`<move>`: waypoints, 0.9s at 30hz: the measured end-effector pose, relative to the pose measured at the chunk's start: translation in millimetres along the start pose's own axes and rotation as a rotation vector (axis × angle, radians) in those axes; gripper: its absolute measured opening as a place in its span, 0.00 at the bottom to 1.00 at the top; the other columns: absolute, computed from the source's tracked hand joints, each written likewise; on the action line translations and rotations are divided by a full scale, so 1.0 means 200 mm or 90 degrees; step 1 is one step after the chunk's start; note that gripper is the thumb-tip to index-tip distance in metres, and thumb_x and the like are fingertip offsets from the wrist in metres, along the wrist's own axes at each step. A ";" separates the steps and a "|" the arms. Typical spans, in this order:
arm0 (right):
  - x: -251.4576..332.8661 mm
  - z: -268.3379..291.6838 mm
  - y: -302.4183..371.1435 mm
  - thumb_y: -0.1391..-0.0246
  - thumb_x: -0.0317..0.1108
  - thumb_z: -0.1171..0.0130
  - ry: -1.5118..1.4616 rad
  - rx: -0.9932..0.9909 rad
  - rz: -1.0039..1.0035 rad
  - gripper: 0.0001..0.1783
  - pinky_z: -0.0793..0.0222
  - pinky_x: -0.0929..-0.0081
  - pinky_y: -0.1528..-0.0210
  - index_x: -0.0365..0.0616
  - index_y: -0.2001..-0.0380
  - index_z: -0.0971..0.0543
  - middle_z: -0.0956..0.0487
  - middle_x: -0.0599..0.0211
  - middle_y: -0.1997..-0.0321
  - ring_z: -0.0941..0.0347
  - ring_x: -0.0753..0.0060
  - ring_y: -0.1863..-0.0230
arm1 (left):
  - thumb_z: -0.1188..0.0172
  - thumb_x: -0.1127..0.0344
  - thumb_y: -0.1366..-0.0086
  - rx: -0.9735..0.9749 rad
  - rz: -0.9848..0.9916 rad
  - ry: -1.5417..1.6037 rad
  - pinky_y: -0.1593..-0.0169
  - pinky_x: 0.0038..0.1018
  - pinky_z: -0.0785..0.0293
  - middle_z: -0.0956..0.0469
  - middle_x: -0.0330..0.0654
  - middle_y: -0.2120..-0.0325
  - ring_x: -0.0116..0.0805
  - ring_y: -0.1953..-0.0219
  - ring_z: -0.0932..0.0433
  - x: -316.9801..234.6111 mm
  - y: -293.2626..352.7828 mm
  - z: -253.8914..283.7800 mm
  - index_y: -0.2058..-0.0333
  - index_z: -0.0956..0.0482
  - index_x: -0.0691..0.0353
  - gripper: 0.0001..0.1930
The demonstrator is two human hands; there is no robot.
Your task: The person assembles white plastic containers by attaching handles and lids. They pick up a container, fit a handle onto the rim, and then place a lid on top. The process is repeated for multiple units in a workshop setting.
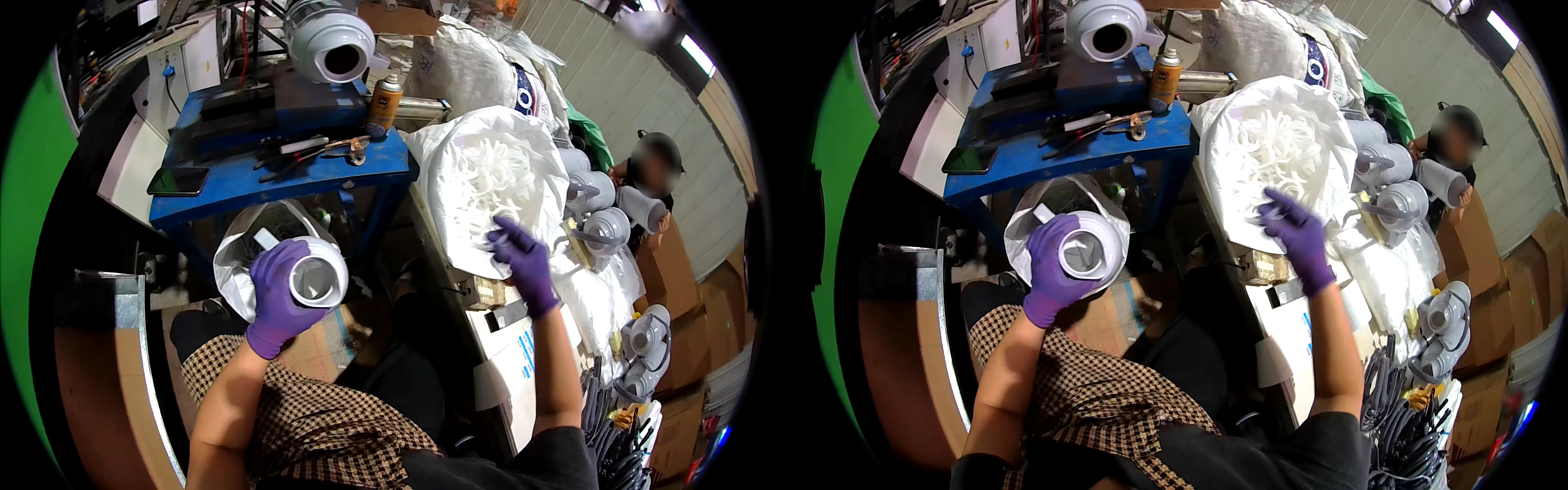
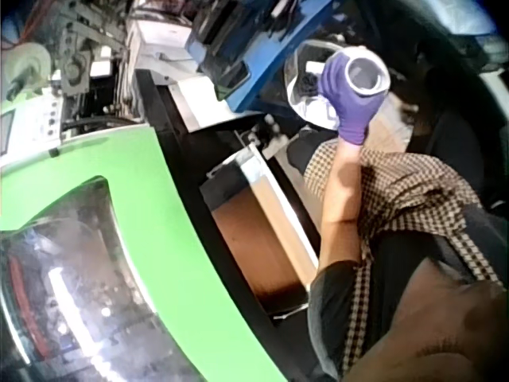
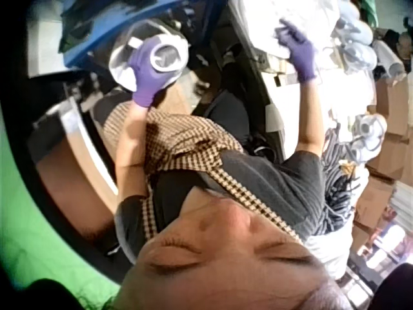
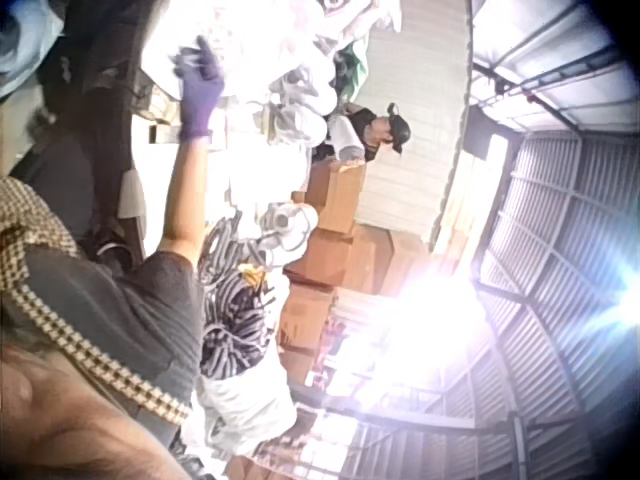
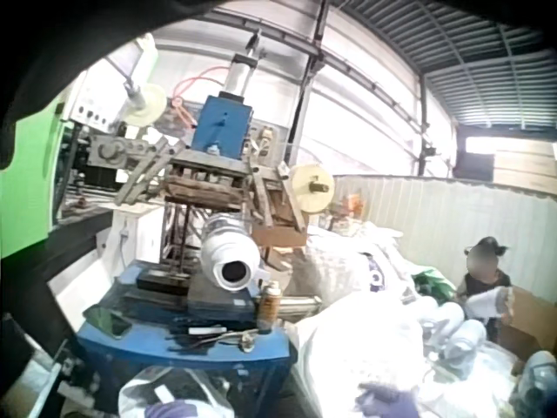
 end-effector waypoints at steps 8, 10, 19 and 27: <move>0.00 -0.73 0.61 0.48 0.39 0.28 0.522 0.028 0.392 0.08 0.30 0.64 0.64 0.52 0.67 0.16 0.27 0.65 0.67 0.27 0.55 0.64 | 0.24 0.54 0.59 0.047 -0.030 0.011 0.37 0.44 0.38 0.20 0.40 0.46 0.45 0.40 0.25 -0.10 0.03 -0.04 0.48 0.21 0.53 0.35; 0.07 -0.76 0.57 0.48 0.32 0.27 0.365 -0.021 0.439 0.08 0.27 0.67 0.60 0.46 0.66 0.16 0.24 0.61 0.57 0.24 0.58 0.58 | 0.21 0.54 0.60 0.055 -0.054 0.002 0.37 0.46 0.36 0.20 0.47 0.48 0.50 0.42 0.24 -0.12 0.03 -0.04 0.47 0.21 0.58 0.38; 0.25 -1.07 0.48 0.51 0.23 0.31 0.058 0.210 0.308 0.16 0.23 0.71 0.55 0.36 0.56 0.14 0.16 0.54 0.60 0.17 0.62 0.61 | 0.25 0.53 0.56 0.068 -0.033 0.048 0.39 0.44 0.36 0.18 0.43 0.49 0.46 0.43 0.22 -0.12 0.05 -0.09 0.49 0.20 0.56 0.33; 0.18 -1.18 0.48 0.59 0.26 0.34 0.383 0.128 0.304 0.09 0.24 0.62 0.65 0.46 0.69 0.17 0.18 0.62 0.65 0.20 0.49 0.67 | 0.30 0.59 0.54 0.093 -0.086 -0.004 0.36 0.45 0.39 0.19 0.35 0.48 0.41 0.41 0.24 -0.18 0.09 -0.13 0.48 0.20 0.50 0.29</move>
Point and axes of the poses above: each hand's wrist, its own y-axis away from the middle knuckle, its own z-axis out of the back of the hand, x = y × z, the point moved 5 cm from there along -y, towards the middle knuckle
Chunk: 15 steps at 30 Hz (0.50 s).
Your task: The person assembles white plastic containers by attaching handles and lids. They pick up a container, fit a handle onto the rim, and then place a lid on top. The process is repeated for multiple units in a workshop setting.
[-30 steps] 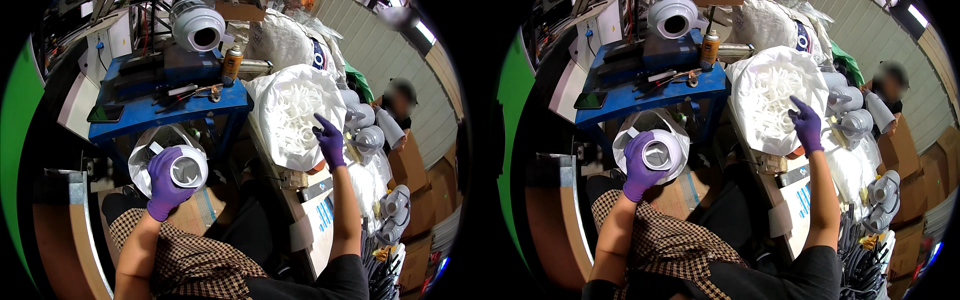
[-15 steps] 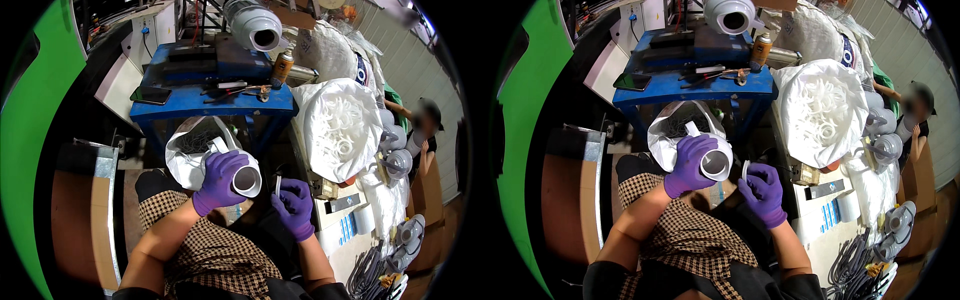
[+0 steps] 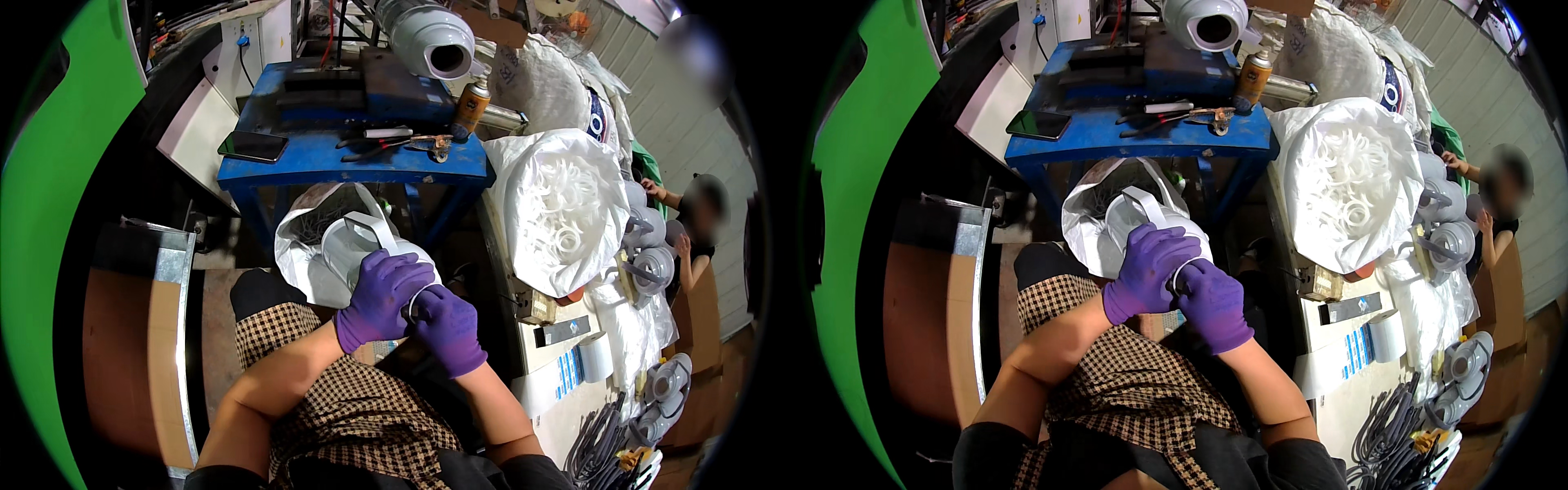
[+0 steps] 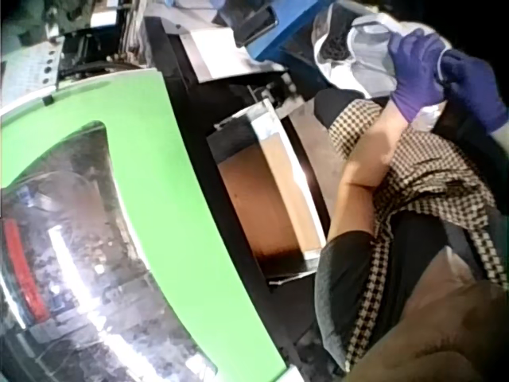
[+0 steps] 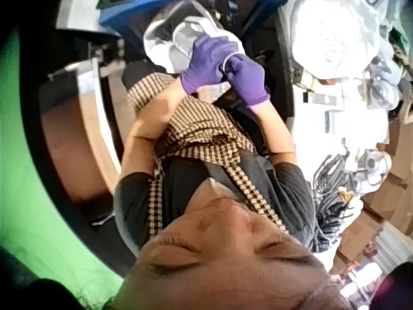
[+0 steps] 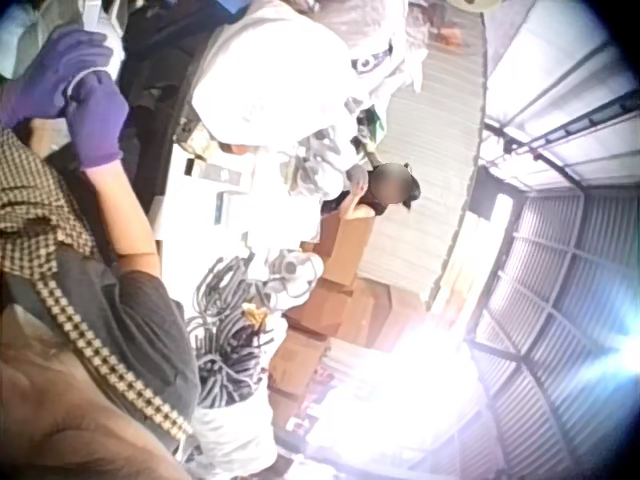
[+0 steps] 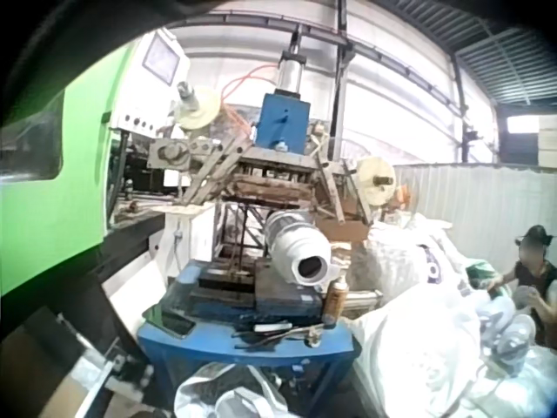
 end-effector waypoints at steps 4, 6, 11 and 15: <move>0.00 -0.02 0.01 0.56 0.28 0.33 0.007 -0.043 0.012 0.08 0.25 0.60 0.66 0.46 0.68 0.17 0.19 0.62 0.64 0.21 0.49 0.68 | 0.31 0.59 0.56 -0.020 0.016 -0.013 0.39 0.43 0.37 0.20 0.34 0.48 0.40 0.43 0.24 0.00 -0.01 0.01 0.48 0.20 0.51 0.30; -0.02 -0.05 0.02 0.54 0.29 0.34 -0.003 -0.038 0.017 0.07 0.25 0.58 0.66 0.46 0.69 0.18 0.19 0.61 0.64 0.21 0.49 0.68 | 0.30 0.58 0.54 -0.012 0.002 -0.041 0.38 0.45 0.37 0.19 0.35 0.48 0.41 0.43 0.23 -0.01 0.00 0.00 0.48 0.19 0.50 0.30; -0.19 -0.11 0.06 0.48 0.37 0.35 -0.004 0.151 0.031 0.08 0.26 0.52 0.65 0.47 0.67 0.20 0.19 0.55 0.64 0.21 0.44 0.66 | 0.27 0.51 0.57 -0.018 0.006 -0.010 0.45 0.45 0.31 0.19 0.47 0.51 0.50 0.51 0.21 0.03 0.10 -0.10 0.47 0.20 0.51 0.34; -0.11 -0.04 0.07 0.48 0.40 0.35 -0.055 0.136 0.064 0.12 0.26 0.49 0.64 0.46 0.64 0.20 0.19 0.53 0.63 0.21 0.42 0.64 | 0.30 0.57 0.56 0.021 0.012 0.013 0.40 0.45 0.34 0.19 0.42 0.47 0.45 0.45 0.21 -0.01 0.10 -0.09 0.46 0.21 0.52 0.33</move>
Point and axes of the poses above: each hand's wrist, its own y-axis away from the middle knuckle, its own z-axis out of the back of the hand, x = y × z, the point moved 5 cm from there along -y, towards the middle knuckle
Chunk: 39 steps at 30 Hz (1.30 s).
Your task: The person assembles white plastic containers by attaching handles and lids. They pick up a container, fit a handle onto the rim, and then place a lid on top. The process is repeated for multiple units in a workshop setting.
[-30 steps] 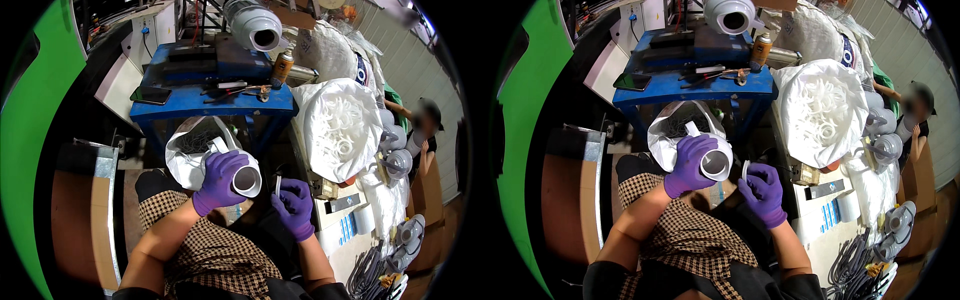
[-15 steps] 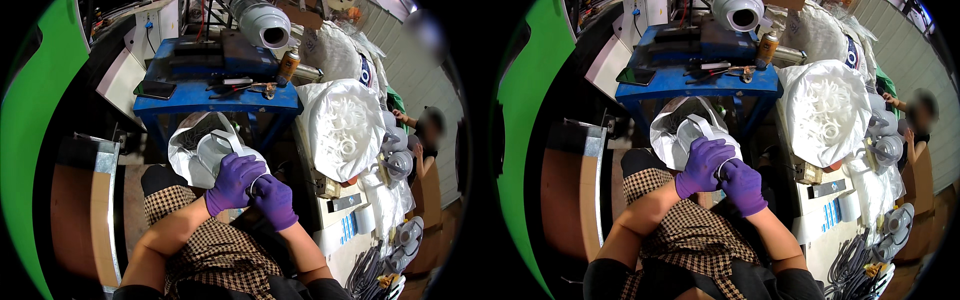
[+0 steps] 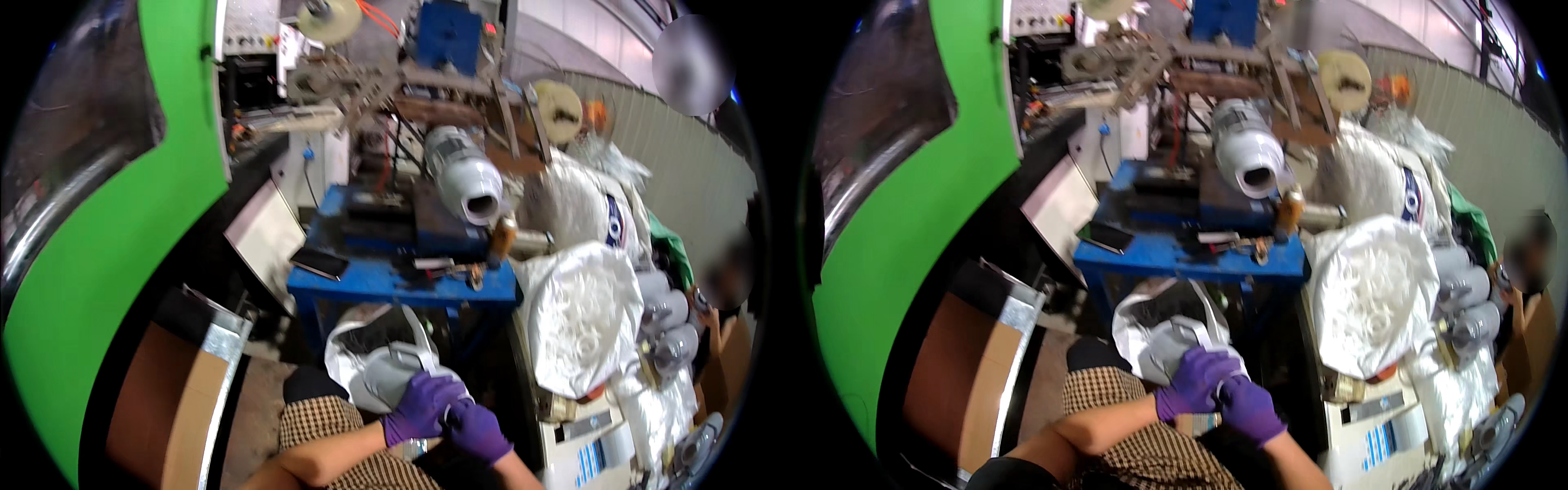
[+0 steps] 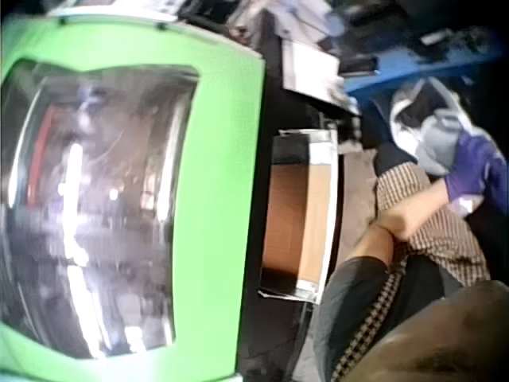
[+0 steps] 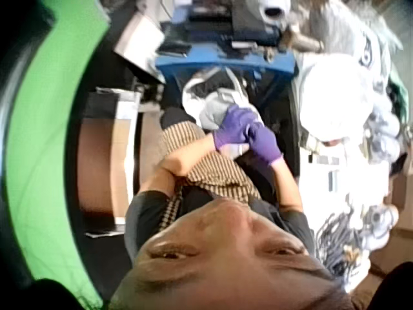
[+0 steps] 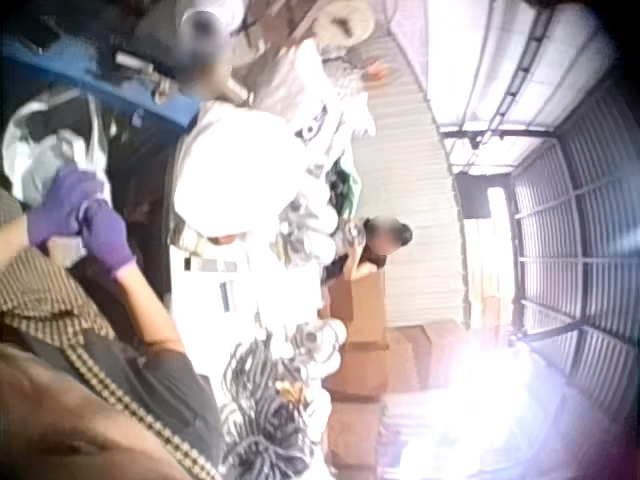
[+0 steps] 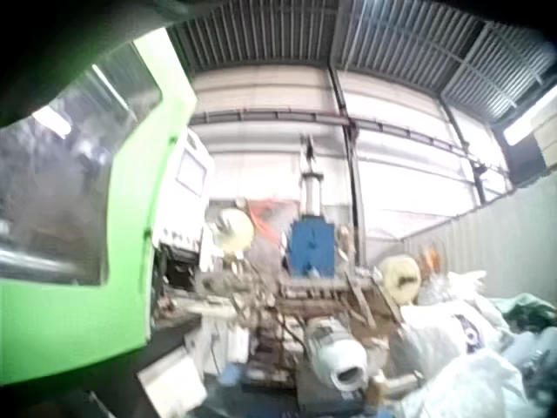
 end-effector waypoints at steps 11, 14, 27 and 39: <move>0.21 0.13 0.40 0.49 0.22 0.39 -0.227 -0.272 0.092 0.16 0.26 0.61 0.40 0.40 0.55 0.16 0.17 0.54 0.50 0.21 0.52 0.44 | 0.19 0.49 0.58 -0.040 0.122 0.131 0.46 0.38 0.22 0.14 0.47 0.59 0.46 0.52 0.16 0.19 -0.08 0.19 0.52 0.17 0.59 0.35; 0.14 0.18 0.65 0.48 0.23 0.38 -0.155 -0.281 0.066 0.16 0.26 0.58 0.42 0.43 0.55 0.15 0.17 0.54 0.51 0.21 0.49 0.46 | 0.16 0.50 0.61 -0.149 0.246 0.256 0.43 0.37 0.23 0.15 0.47 0.55 0.44 0.49 0.17 0.26 -0.09 0.33 0.51 0.18 0.63 0.39; -0.16 0.61 1.32 0.52 0.25 0.32 0.127 -0.402 -0.124 0.21 0.21 0.60 0.56 0.48 0.52 0.18 0.17 0.58 0.56 0.18 0.54 0.56 | 0.31 0.61 0.42 0.163 -0.553 -0.070 0.31 0.47 0.42 0.26 0.25 0.43 0.32 0.39 0.30 -0.32 -0.04 -0.18 0.45 0.22 0.28 0.26; -0.73 0.52 1.84 0.55 0.41 0.28 0.216 -0.512 -0.635 0.14 0.26 0.60 0.52 0.49 0.65 0.13 0.17 0.62 0.61 0.23 0.53 0.57 | 0.24 0.62 0.48 0.174 -0.459 0.020 0.36 0.57 0.38 0.25 0.29 0.50 0.41 0.41 0.31 -0.35 -0.17 -0.22 0.54 0.20 0.32 0.22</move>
Point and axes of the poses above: each hand's wrist, its own y-axis away from the middle knuckle, its own z-axis out of the back of the hand, x = y × z, the point moved 5 cm from there along -y, towards the middle knuckle
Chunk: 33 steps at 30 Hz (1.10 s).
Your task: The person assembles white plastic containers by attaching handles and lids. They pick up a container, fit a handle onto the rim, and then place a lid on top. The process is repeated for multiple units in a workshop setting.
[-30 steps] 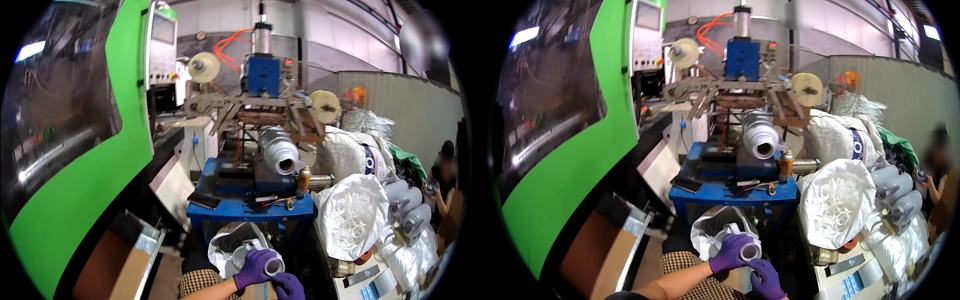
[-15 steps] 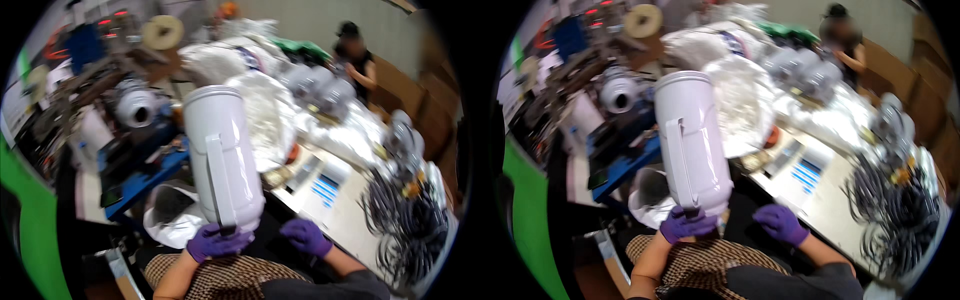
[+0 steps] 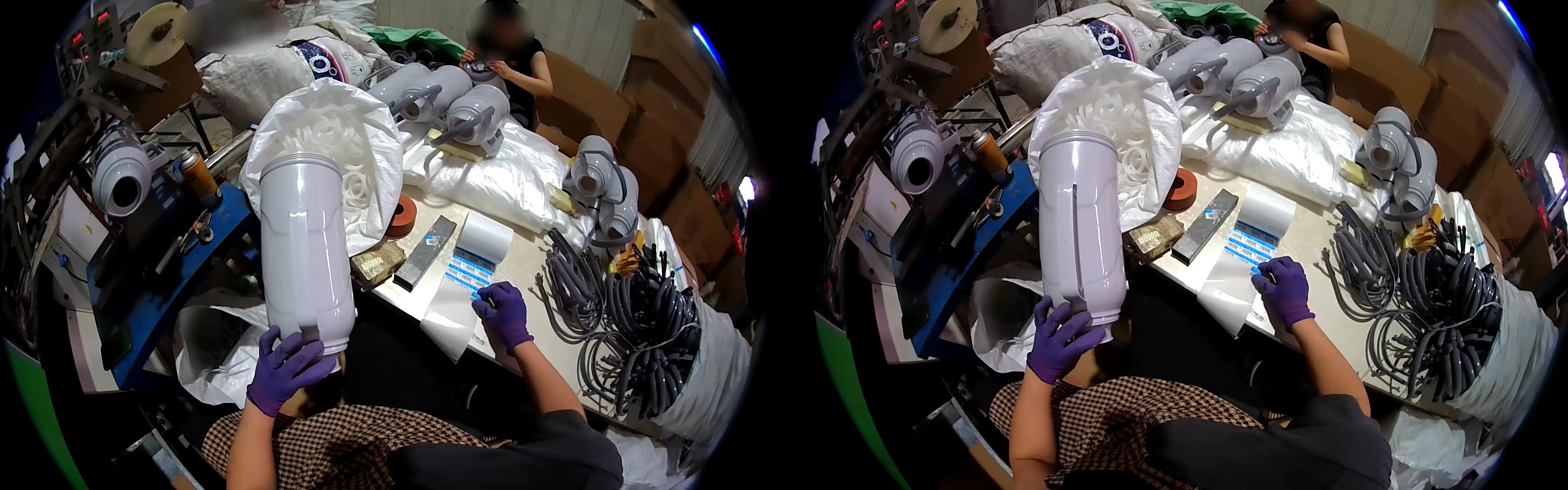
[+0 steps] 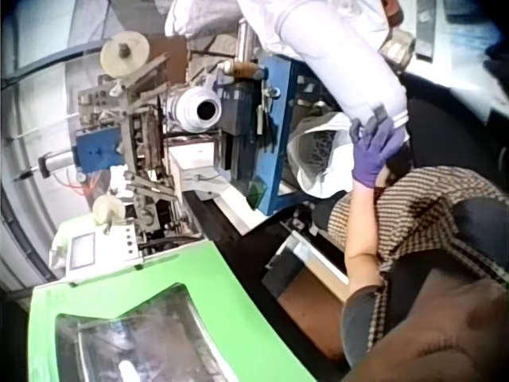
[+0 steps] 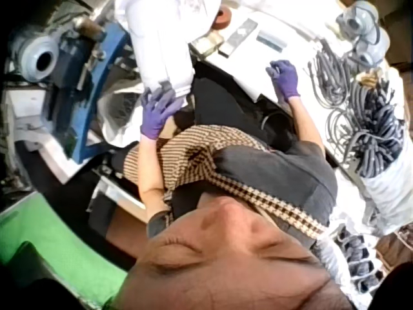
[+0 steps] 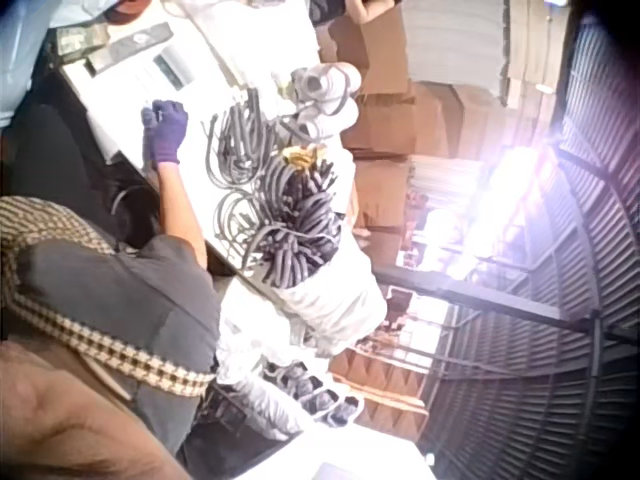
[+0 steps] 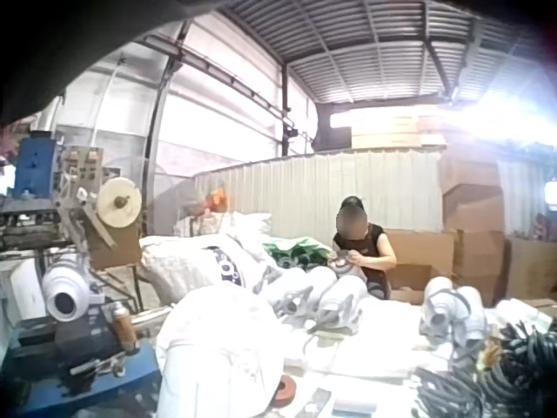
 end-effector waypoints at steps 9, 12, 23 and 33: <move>0.24 0.10 0.00 0.53 0.32 0.29 -0.062 -0.083 0.148 0.05 0.27 0.61 0.55 0.49 0.71 0.14 0.19 0.66 0.64 0.23 0.57 0.58 | 0.31 0.62 0.43 0.027 0.012 -0.003 0.34 0.50 0.36 0.23 0.23 0.47 0.34 0.42 0.29 0.01 0.02 0.01 0.52 0.19 0.30 0.20; 0.59 0.15 -0.20 0.49 0.29 0.32 -0.145 -0.117 0.295 0.03 0.29 0.60 0.56 0.47 0.70 0.18 0.21 0.64 0.66 0.25 0.55 0.59 | 0.35 0.61 0.39 0.058 0.014 0.009 0.32 0.46 0.38 0.24 0.22 0.42 0.31 0.39 0.30 0.03 0.06 0.00 0.49 0.19 0.29 0.20; 1.54 -0.32 -1.07 0.38 0.35 0.42 -0.273 0.105 0.432 0.09 0.31 0.58 0.55 0.41 0.69 0.19 0.23 0.53 0.68 0.26 0.49 0.59 | 0.38 0.64 0.36 0.055 -0.030 0.033 0.34 0.43 0.35 0.26 0.25 0.38 0.31 0.38 0.27 0.00 0.02 0.00 0.43 0.23 0.35 0.22; 1.63 -0.33 -1.00 0.48 0.46 0.28 -0.094 -0.265 0.530 0.18 0.29 0.63 0.52 0.45 0.62 0.18 0.20 0.61 0.65 0.24 0.58 0.57 | 0.36 0.62 0.38 0.023 -0.027 0.008 0.30 0.47 0.38 0.29 0.30 0.35 0.40 0.30 0.36 0.05 0.09 0.00 0.44 0.22 0.36 0.22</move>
Point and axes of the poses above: each hand's wrist, its own y-axis away from the middle knuckle, its own z-axis out of the back of the hand, x = y × z, the point moved 5 cm from there along -y, towards the middle knuckle
